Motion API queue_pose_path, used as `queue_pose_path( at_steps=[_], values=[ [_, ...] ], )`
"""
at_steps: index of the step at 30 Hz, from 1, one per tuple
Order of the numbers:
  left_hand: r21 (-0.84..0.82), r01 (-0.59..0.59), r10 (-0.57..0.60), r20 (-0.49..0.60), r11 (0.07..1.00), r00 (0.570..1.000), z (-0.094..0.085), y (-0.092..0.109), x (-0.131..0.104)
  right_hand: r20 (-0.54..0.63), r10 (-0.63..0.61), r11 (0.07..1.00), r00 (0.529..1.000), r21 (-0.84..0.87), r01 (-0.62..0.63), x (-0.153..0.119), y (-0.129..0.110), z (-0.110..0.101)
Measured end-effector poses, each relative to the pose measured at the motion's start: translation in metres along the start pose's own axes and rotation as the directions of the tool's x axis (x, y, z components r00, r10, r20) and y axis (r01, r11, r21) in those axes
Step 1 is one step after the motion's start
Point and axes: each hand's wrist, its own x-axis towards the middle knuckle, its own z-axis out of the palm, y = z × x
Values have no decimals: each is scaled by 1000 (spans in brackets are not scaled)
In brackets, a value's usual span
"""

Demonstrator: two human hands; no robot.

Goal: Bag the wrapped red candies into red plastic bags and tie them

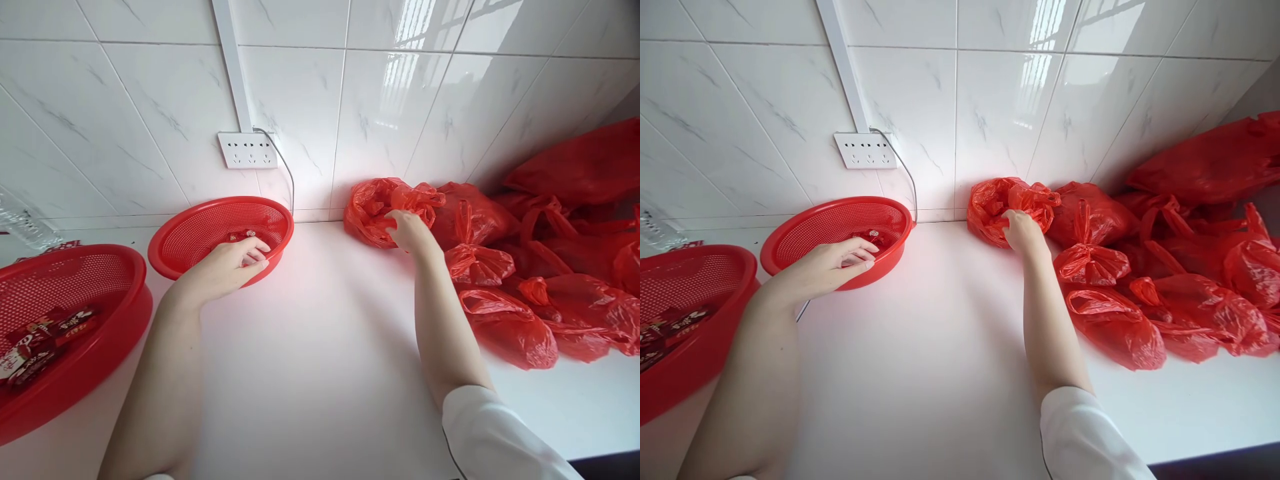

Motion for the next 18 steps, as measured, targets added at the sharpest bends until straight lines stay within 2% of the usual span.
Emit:
queue_pose_path(
  at_steps=[2, 4, 8, 11, 12, 14, 15, 16, 18],
  values=[
    [7, -2, 1, 11, 1000, 1000, 0, -1, 0, 32, 114, 993, 993, -8, -114, 3, 11, 12],
    [11, -1, 1, 20, 1000, 1000, -1, -2, 0, 12, 165, 986, 986, 31, -165, 7, 18, 18],
    [11, 3, -3, 18, 1000, 1000, -1, -4, 1, -83, 250, 961, 965, 145, -236, 10, 21, 12],
    [9, -14, 13, 17, 1000, 1000, 0, -4, 2, -65, 283, 919, 957, 303, -251, 8, 18, 6],
    [10, -19, 19, 18, 1000, 1000, 1, -4, 2, -41, 278, 875, 960, 422, -235, 7, 17, 4],
    [14, -25, 25, 21, 1000, 999, 2, -4, 3, 19, 234, 718, 972, 671, -186, 4, 16, 0],
    [17, -26, 25, 24, 1000, 999, 2, -4, 3, 44, 203, 646, 978, 745, -167, 2, 16, -2],
    [19, -25, 24, 27, 1000, 999, 3, -4, 3, 63, 171, 623, 983, 766, -158, 1, 17, -3],
    [19, -21, 20, 31, 1000, 999, 3, -4, 3, 78, 155, 737, 985, 655, -168, 0, 17, -5]
  ],
)
